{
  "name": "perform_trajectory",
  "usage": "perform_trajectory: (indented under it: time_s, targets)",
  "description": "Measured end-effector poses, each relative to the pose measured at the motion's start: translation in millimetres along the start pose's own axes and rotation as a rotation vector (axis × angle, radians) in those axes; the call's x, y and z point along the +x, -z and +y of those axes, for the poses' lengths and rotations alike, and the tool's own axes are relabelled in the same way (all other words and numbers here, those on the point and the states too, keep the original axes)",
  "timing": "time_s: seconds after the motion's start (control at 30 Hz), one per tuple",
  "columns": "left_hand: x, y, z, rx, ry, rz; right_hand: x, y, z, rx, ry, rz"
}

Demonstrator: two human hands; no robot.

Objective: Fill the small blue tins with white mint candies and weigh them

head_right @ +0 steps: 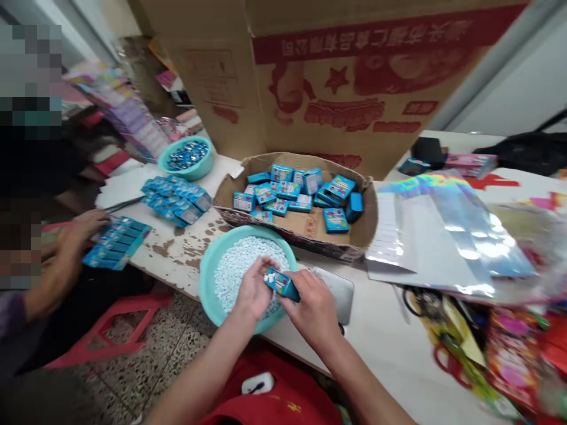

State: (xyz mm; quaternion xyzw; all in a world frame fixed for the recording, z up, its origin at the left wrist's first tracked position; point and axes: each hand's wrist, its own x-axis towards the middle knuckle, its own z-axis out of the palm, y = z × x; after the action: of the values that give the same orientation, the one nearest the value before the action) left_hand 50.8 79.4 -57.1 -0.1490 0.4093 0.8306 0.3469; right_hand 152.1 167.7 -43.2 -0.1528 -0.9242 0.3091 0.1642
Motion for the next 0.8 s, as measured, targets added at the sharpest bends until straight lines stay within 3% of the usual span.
perform_trajectory:
  time_s: [0.1, 0.23, 0.37, 0.47, 0.7, 0.8]
  targets:
    - [-7, 7.0, 3, 0.073, -0.080, -0.041, 6, -10, -2, 0.010, -0.015, -0.017]
    - [-8, 23.3, 7, 0.252, -0.200, -0.005, 8, -27, -5, 0.072, -0.020, -0.030]
    - [-3, 42.3, 15, 0.498, -0.332, -0.014, 7, -36, -14, 0.127, -0.059, -0.050]
    - [3, 55.4, 22, 0.558, -0.370, 0.028, 7, -39, -19, 0.156, -0.131, -0.062]
    - [9, 71.3, 44, 0.391, -0.137, 0.039, 4, -36, -27, 0.388, -0.205, -0.053]
    - [15, 78.1, 59, 0.516, -0.103, -0.030, 5, -37, -26, 0.488, -0.246, -0.014]
